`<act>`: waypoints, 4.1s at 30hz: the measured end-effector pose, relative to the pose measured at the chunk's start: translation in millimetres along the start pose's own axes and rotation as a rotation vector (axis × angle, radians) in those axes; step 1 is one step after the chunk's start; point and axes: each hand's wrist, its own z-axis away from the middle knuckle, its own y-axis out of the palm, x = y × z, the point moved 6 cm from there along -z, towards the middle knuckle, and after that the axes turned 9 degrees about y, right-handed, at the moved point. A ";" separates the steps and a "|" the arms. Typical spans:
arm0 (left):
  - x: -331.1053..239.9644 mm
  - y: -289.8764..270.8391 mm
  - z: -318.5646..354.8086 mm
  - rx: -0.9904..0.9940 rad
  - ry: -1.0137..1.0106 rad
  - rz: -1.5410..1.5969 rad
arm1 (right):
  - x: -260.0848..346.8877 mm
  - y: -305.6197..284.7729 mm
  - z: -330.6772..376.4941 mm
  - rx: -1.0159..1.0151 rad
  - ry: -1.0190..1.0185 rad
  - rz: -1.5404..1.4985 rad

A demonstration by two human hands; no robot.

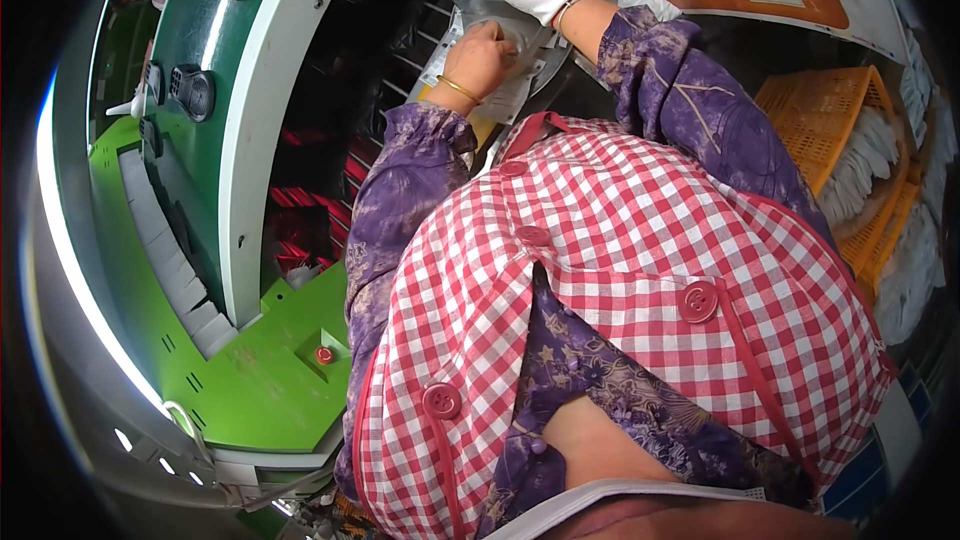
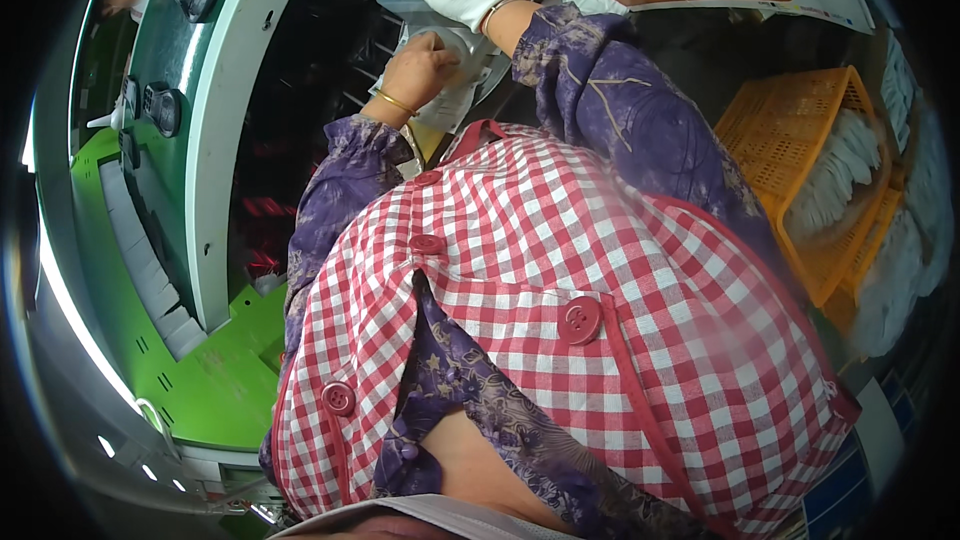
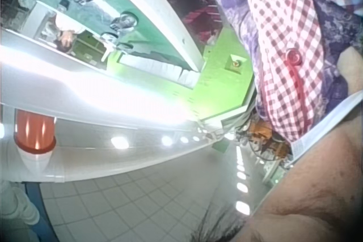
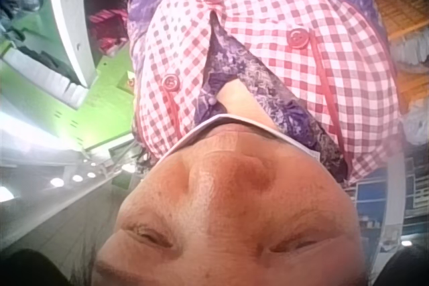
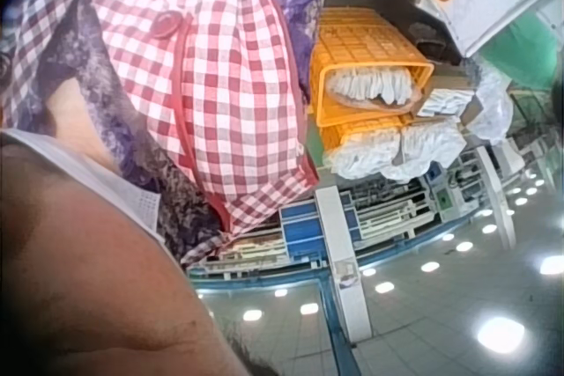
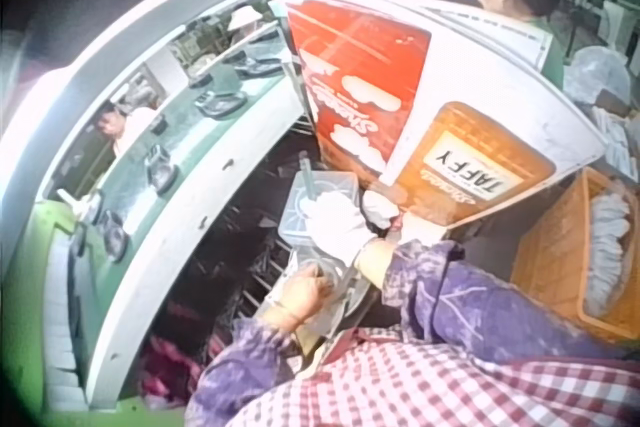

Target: Applying adhesive to the underside of shoe soles using a manual brush applicator.

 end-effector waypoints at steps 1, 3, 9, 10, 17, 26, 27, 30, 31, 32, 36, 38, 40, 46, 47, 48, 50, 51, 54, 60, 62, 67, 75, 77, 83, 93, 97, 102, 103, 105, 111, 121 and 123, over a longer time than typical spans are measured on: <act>-0.8 -0.8 -0.9 -0.001 0.009 -0.005 | 0.1 -1.0 0.3 -0.004 0.001 -0.002; -1.9 -1.6 -1.9 -0.002 0.026 -0.016 | 0.5 -2.1 0.8 -0.010 -0.002 -0.009; -6.4 -2.3 1.3 0.000 -0.017 -0.013 | 2.4 0.6 3.1 0.021 0.010 0.013; -6.4 -1.5 1.2 -0.015 -0.016 -0.020 | 2.4 -0.2 2.7 0.023 0.004 0.028; -3.3 -1.6 12.3 -0.051 -0.099 -0.026 | 1.7 -0.6 1.7 0.022 0.020 -0.006; -3.9 5.5 11.9 -0.079 -0.066 0.035 | 2.7 2.0 1.7 -0.019 -0.022 0.027; -4.9 4.6 10.7 -0.073 -0.058 0.022 | 3.3 3.6 2.0 -0.004 -0.025 0.044; -7.5 1.3 3.8 -0.022 -0.001 -0.011 | 2.7 2.3 1.9 0.015 -0.018 0.085; -8.4 -0.3 3.2 -0.006 0.013 -0.030 | 2.8 3.1 2.2 0.018 -0.012 0.082; -9.8 -2.2 2.9 0.010 0.027 -0.049 | 2.4 3.8 2.6 0.020 -0.006 0.079; -10.8 -2.1 4.8 0.003 0.057 -0.048 | -0.6 6.0 4.9 -0.013 -0.010 0.031; -12.2 -5.8 6.1 -0.031 0.033 -0.035 | 0.2 4.8 3.8 -0.007 0.000 0.012; -12.2 -6.2 6.9 -0.053 0.010 -0.016 | 0.0 5.5 3.3 0.006 0.018 0.020; -5.7 3.6 6.0 -0.019 0.045 -0.006 | 0.0 8.2 3.4 0.001 -0.003 0.026; -5.2 4.6 5.3 -0.005 0.063 -0.014 | 0.0 7.9 3.9 0.004 0.000 0.020; -5.1 5.9 4.4 0.009 0.082 -0.021 | 0.0 7.8 4.5 0.001 -0.006 0.024; -5.1 6.9 2.1 0.021 0.124 -0.044 | 0.7 7.3 5.3 -0.007 -0.018 0.031; -5.7 7.4 1.4 0.026 0.146 -0.056 | 0.4 7.1 5.4 -0.008 -0.011 0.021; -9.4 7.8 0.1 0.015 0.174 -0.099 | 1.6 7.2 4.5 -0.014 0.000 -0.006; -19.1 -4.0 1.1 -0.055 0.111 -0.101 | -3.9 11.2 3.6 -0.021 0.034 -0.041; -19.5 -6.5 6.8 -0.066 0.088 -0.098 | -2.6 10.9 4.8 -0.038 0.029 -0.043; -14.1 -6.7 19.9 -0.084 0.030 -0.118 | 0.7 9.9 5.1 -0.027 0.029 -0.044; -11.5 -8.6 27.1 -0.138 -0.040 -0.099 | 1.8 6.6 7.5 -0.048 0.002 -0.054; -9.6 -6.7 27.5 -0.135 -0.053 -0.080 | 0.9 6.5 7.4 -0.025 0.018 -0.054; -8.5 -4.1 20.6 -0.121 -0.055 0.053 | 0.7 8.6 6.1 -0.033 -0.007 -0.049; -10.2 -4.6 5.7 -0.045 0.099 0.014 | -1.7 11.9 4.7 -0.008 0.035 -0.039; -6.6 0.1 4.3 -0.032 0.114 0.012 | 1.6 7.0 4.0 0.005 0.037 -0.012; -11.3 -4.4 1.4 -0.067 0.100 -0.042 | -1.7 11.4 3.7 -0.011 0.005 -0.003; -11.6 -4.4 2.6 -0.064 0.080 -0.051 | -1.6 10.8 5.0 -0.017 0.002 -0.003; -11.8 -4.9 6.1 -0.058 0.039 -0.069 | -1.5 10.3 6.8 -0.020 0.001 0.006; -22.5 -10.2 10.9 -0.050 0.124 -0.138 | -2.6 10.1 7.4 -0.022 0.022 -0.033; -15.3 -4.3 25.1 -0.090 0.042 0.003 | 1.1 10.0 7.7 -0.005 0.007 -0.005; -12.2 -2.8 23.9 -0.110 0.008 0.034 | 1.5 5.7 9.9 -0.005 -0.005 0.016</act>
